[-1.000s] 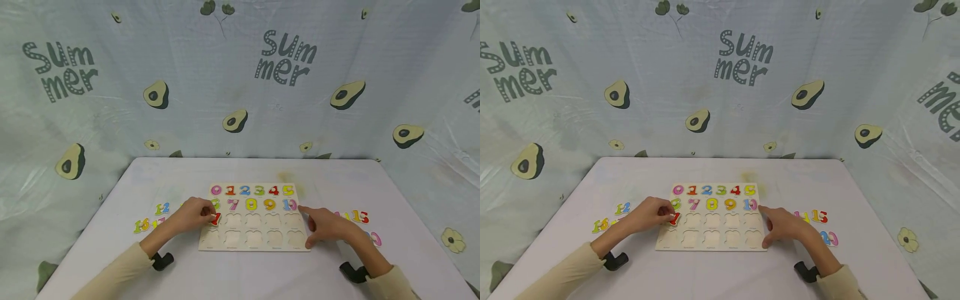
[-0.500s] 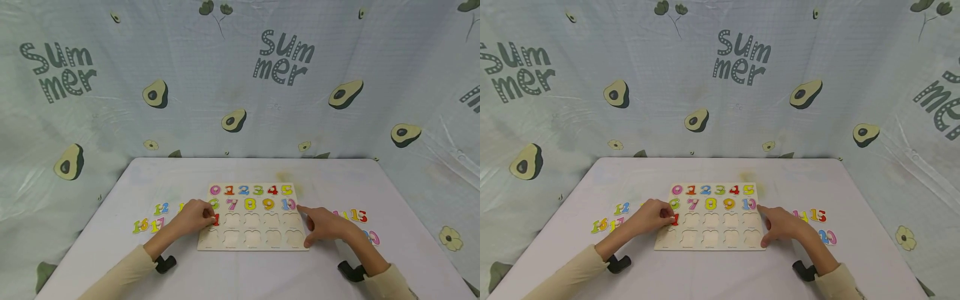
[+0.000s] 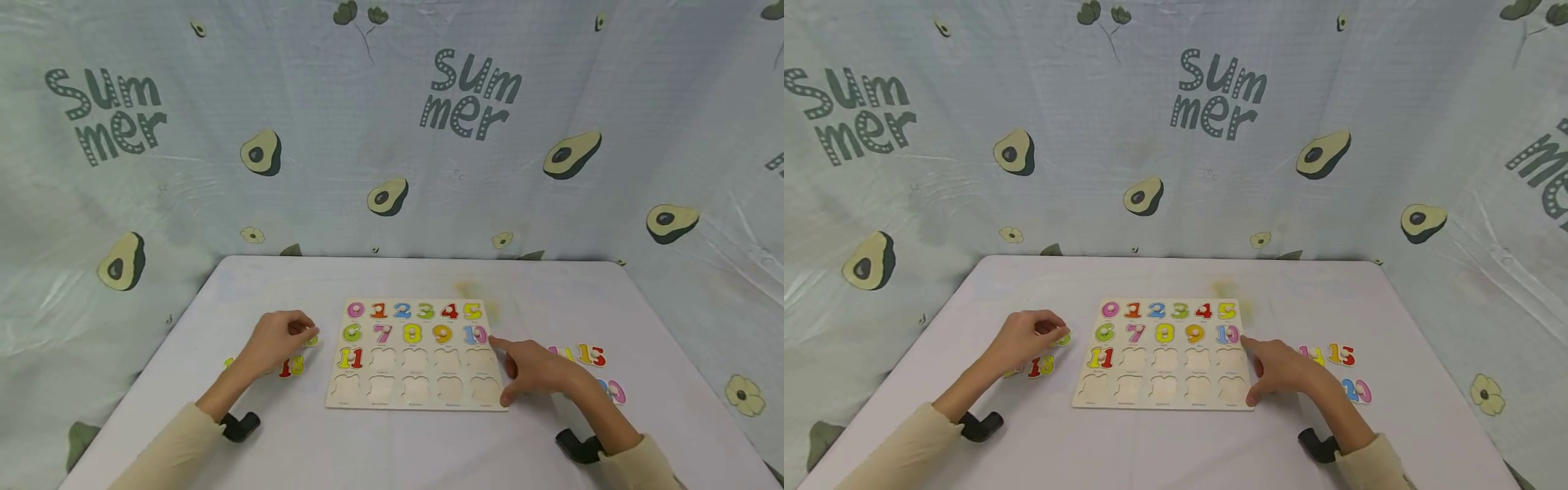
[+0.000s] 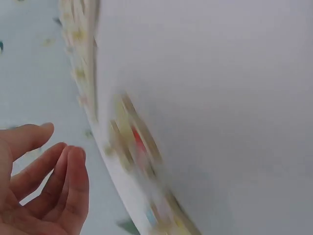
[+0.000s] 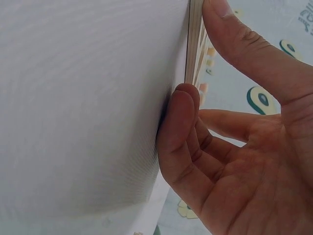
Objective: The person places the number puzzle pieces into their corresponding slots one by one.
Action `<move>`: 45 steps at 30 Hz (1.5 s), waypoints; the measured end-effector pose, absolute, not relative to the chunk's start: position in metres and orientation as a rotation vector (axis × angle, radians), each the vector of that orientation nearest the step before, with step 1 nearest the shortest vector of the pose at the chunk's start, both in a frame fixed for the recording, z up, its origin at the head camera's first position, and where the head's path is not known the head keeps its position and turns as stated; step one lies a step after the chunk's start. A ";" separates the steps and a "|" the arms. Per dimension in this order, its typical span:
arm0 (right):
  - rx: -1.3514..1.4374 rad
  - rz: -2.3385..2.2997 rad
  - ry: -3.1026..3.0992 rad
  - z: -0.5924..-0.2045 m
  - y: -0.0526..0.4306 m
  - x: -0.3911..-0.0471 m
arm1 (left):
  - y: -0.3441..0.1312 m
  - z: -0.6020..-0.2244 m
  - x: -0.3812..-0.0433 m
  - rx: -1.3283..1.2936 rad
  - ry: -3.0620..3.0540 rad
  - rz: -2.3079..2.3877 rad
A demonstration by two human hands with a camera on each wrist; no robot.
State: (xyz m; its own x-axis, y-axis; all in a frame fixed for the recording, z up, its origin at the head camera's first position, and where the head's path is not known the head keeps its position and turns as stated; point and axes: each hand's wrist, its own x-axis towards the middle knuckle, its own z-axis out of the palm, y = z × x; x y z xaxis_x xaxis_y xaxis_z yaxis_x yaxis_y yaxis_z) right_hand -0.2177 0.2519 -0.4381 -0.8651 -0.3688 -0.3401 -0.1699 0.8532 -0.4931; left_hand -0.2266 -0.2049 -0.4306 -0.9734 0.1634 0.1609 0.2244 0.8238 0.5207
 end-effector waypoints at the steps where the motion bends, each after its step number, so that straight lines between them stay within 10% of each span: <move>1: -0.397 -0.635 2.599 -0.438 0.252 -0.217 | -0.215 -0.431 -0.228 -0.284 -2.879 -0.803; 19: -0.442 -0.630 2.619 -0.443 0.257 -0.219 | -0.257 -0.429 -0.240 -0.189 -3.050 -0.584; 45: -0.420 -0.636 2.619 -0.443 0.256 -0.220 | -0.084 -0.440 -0.237 -0.856 -2.988 -0.724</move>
State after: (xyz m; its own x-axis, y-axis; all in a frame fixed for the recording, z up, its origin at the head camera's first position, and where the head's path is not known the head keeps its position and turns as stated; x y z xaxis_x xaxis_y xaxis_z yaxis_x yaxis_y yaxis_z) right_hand -0.2196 0.2559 -0.4429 -0.8699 -0.3772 -0.3176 -0.1895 0.8503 -0.4909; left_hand -0.2367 -0.0838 -0.4399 -0.8548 0.5135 0.0749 0.4908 0.7533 0.4378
